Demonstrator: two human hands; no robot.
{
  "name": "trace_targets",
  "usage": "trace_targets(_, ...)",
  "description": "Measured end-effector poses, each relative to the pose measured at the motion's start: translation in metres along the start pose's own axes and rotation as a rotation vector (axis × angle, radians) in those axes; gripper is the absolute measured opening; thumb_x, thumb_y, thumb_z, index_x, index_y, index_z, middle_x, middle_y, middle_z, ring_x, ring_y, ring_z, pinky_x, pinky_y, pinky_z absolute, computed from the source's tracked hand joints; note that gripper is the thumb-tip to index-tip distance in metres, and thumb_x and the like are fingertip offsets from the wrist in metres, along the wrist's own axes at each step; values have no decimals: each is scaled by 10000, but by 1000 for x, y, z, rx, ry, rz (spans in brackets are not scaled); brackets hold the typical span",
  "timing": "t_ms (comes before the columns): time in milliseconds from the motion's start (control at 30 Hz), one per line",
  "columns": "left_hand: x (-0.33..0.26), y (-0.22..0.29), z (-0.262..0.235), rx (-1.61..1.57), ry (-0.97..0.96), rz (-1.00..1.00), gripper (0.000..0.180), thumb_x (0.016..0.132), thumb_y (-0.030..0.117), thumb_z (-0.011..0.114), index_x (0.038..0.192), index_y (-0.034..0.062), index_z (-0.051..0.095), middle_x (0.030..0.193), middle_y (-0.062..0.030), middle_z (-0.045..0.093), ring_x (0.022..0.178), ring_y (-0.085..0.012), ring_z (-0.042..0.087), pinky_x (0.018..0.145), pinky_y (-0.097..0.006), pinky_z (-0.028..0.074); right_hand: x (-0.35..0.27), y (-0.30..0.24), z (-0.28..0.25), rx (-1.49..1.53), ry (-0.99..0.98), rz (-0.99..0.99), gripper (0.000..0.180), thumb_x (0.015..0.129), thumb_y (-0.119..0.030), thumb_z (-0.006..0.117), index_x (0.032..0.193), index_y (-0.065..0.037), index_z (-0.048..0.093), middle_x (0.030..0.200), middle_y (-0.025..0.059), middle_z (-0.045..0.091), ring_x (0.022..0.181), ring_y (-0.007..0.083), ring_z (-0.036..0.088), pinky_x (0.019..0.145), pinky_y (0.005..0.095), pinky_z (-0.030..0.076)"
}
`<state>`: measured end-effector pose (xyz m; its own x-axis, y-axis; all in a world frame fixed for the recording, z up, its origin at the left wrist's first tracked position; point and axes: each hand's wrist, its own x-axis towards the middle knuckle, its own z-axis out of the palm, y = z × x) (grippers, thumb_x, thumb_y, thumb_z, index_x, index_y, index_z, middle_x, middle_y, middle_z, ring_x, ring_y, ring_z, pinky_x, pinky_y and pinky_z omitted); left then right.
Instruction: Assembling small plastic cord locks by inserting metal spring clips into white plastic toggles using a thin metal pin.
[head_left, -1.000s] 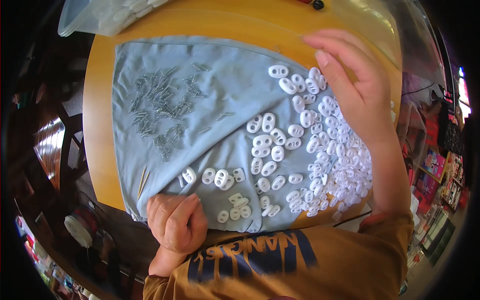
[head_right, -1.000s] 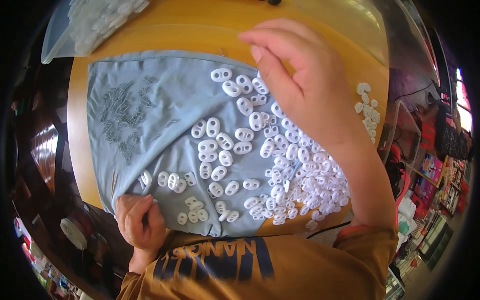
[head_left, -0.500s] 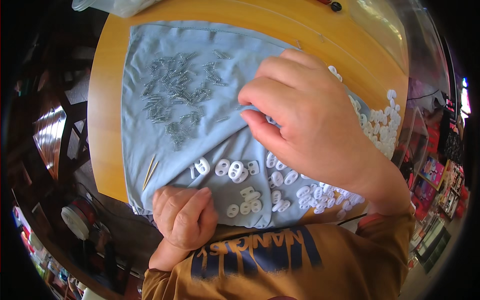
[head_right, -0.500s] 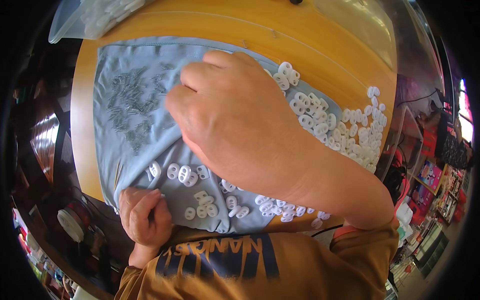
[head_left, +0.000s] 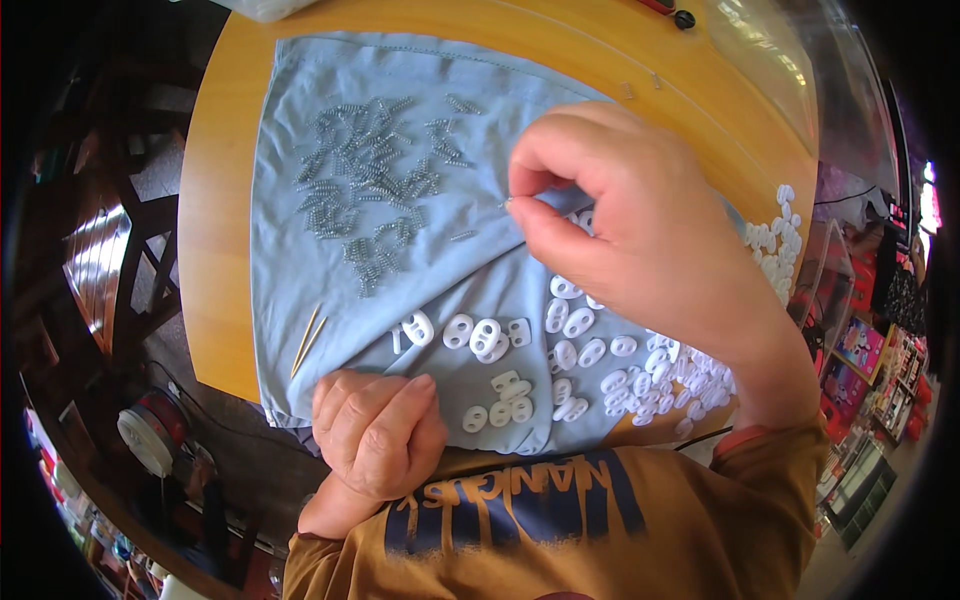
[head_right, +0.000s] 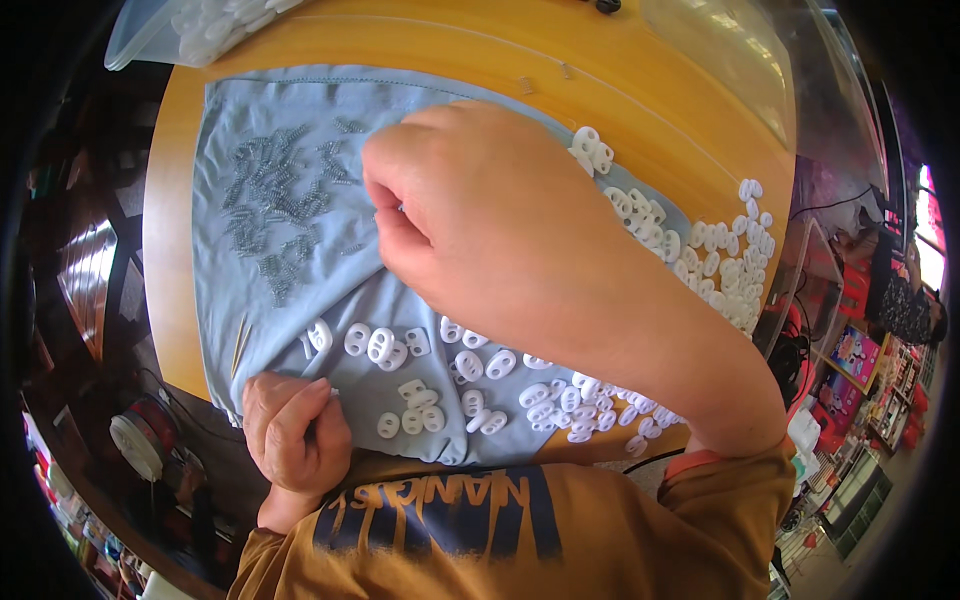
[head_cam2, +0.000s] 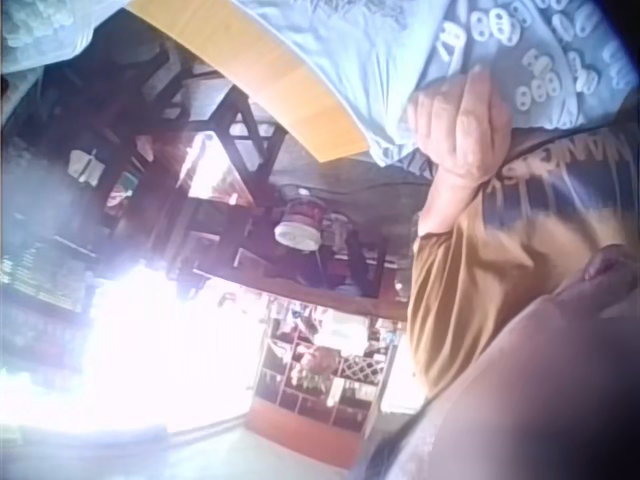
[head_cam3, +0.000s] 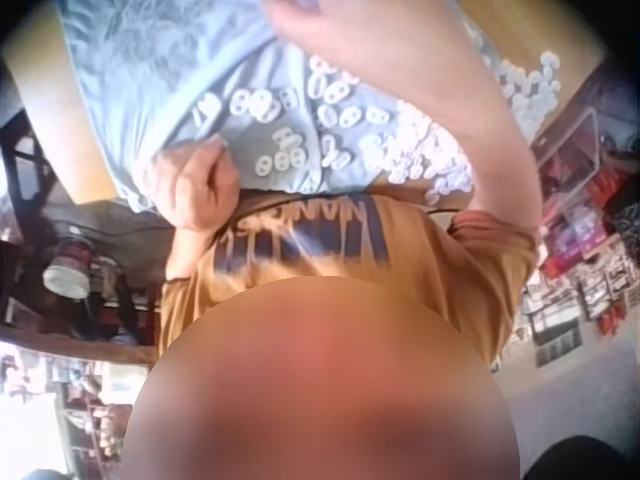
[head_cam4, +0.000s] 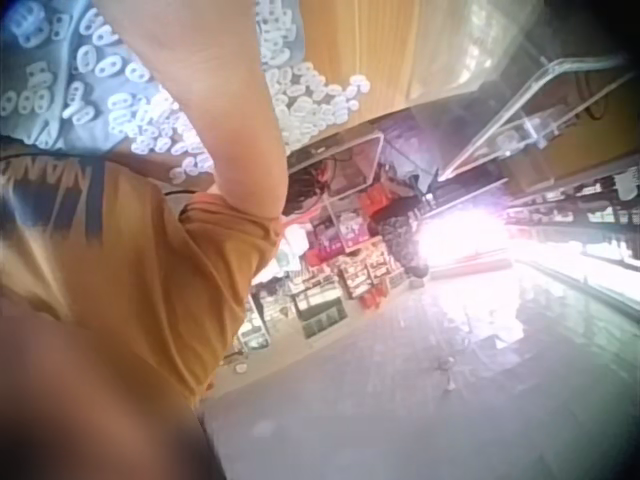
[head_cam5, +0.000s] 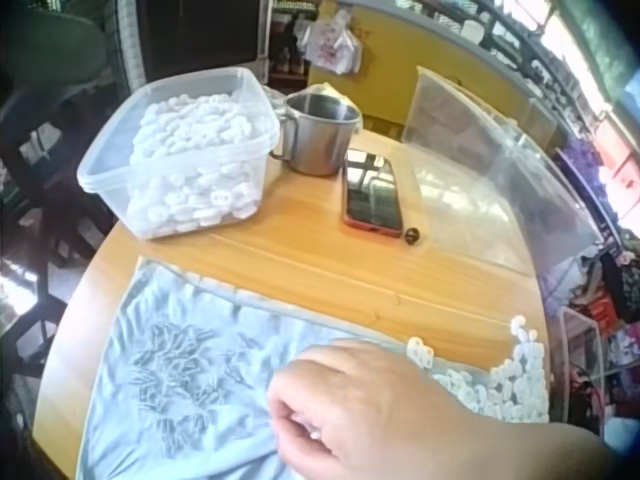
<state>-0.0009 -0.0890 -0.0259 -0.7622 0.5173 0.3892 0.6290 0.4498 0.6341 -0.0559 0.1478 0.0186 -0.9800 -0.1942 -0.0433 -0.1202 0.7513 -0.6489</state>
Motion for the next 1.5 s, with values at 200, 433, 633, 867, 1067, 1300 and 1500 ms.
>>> trace_targets(200, 0, 0, 0, 7, 0, 4, 255, 675, -9, 636, 918, 52, 589, 736, -34, 574, 575, -183, 523, 538, -290, 391, 1, 2, -11, 160, 121, 116, 78, 749, 32, 604, 770, -25, 555, 715, -13, 546, 690, 72, 522, 620, 207, 423)
trace_targets(433, 0, 1, 1, 20, 2, 2, 251, 670, -17, 631, 908, 50, 587, 734, -35, 574, 570, -184, 521, 537, -291, 390, 18, 11, -32, 174, 170, 197, 58, 805, -30, 591, 857, -5, 595, 729, 71, 596, 659, 158, 573, 615, 261, 446)
trace_targets(633, 0, 1, 1, 22, 4, 6, 256, 665, -20, 628, 908, 48, 587, 731, -34, 574, 564, -184, 519, 530, -289, 388, 31, 14, -36, 20, 87, 325, 125, 848, -100, 553, 869, 16, 598, 727, 155, 623, 654, 244, 618, 603, 316, 470)
trace_targets(867, 0, -1, 1, 12, 5, 14, 255, 667, -14, 631, 912, 45, 588, 738, -36, 572, 565, -185, 519, 528, -289, 389, 33, 28, -33, -43, 146, 115, 143, 863, -95, 522, 929, 22, 568, 807, 191, 615, 752, 293, 615, 673, 337, 475)
trace_targets(1067, -1, -1, 1, 14, -1, 21, 253, 675, -7, 637, 917, 46, 588, 750, -32, 568, 574, -182, 519, 529, -288, 387, 31, 32, -31, -140, 225, -14, 121, 844, -59, 531, 928, 22, 561, 794, 185, 605, 766, 294, 611, 674, 347, 473)
trace_targets(1300, -1, -1, 1, 20, 2, 27, 254, 680, 4, 636, 926, 48, 590, 753, -32, 565, 574, -177, 516, 532, -287, 385, 32, 30, -28, -50, 175, 94, 106, 824, -48, 554, 904, 20, 566, 779, 177, 602, 728, 294, 599, 672, 345, 473)
trace_targets(1500, 0, -1, 1, 23, -7, 27, 251, 684, 7, 634, 928, 48, 588, 761, -33, 565, 580, -176, 517, 533, -288, 386, 30, 33, -30, -243, 250, -117, 111, 822, -58, 566, 890, 24, 594, 771, 171, 606, 737, 301, 593, 681, 363, 466)
